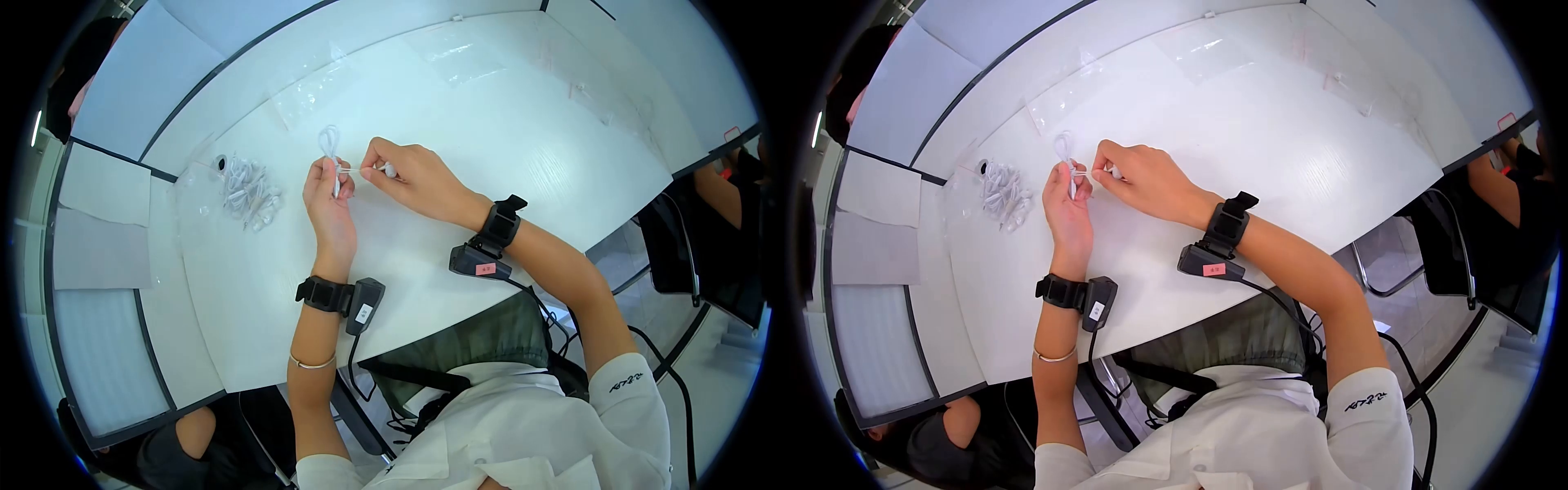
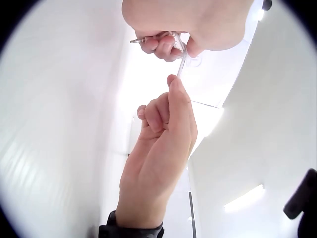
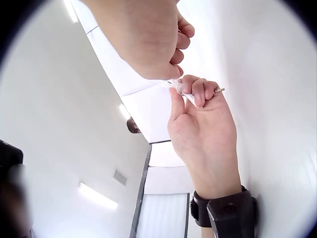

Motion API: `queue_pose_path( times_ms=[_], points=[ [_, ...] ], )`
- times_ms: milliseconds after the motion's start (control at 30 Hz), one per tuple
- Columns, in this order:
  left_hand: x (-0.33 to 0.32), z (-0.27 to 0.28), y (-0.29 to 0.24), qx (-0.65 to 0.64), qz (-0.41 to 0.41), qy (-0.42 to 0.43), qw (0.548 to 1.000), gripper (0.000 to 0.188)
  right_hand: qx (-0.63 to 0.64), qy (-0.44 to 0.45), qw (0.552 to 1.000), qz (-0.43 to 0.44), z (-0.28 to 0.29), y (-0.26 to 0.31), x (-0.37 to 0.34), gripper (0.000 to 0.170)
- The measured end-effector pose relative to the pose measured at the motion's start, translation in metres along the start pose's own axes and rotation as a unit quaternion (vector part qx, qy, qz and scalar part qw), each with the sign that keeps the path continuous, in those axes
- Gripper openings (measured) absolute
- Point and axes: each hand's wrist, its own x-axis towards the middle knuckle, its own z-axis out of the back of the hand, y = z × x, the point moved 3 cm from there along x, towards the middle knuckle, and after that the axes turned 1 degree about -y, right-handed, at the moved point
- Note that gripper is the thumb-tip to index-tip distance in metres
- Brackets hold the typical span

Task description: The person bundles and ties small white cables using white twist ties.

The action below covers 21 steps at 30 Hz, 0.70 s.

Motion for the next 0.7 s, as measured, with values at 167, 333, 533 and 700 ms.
queue_pose_path(
  times_ms=[167, 333, 533, 700],
  points=[
    [0.001, 0.003, -0.001, -0.022, 0.011, 0.011, 1.000, 0.020, 0.011, -0.002, 1.000, 0.006, -0.001, 0.001, -0.001, 0.017],
    [0.002, 0.004, -0.002, -0.036, 0.021, 0.026, 0.999, 0.020, -0.001, 0.009, 1.000, -0.009, 0.003, 0.005, -0.002, 0.016],
    [0.003, 0.004, -0.003, -0.029, 0.028, 0.065, 0.997, 0.018, -0.012, 0.011, 1.000, -0.009, 0.005, 0.005, -0.003, 0.014],
    [-0.001, -0.004, -0.001, -0.011, 0.048, 0.080, 0.996, 0.018, 0.030, 0.060, 0.995, -0.070, 0.002, -0.014, -0.006, 0.014]
  ],
)
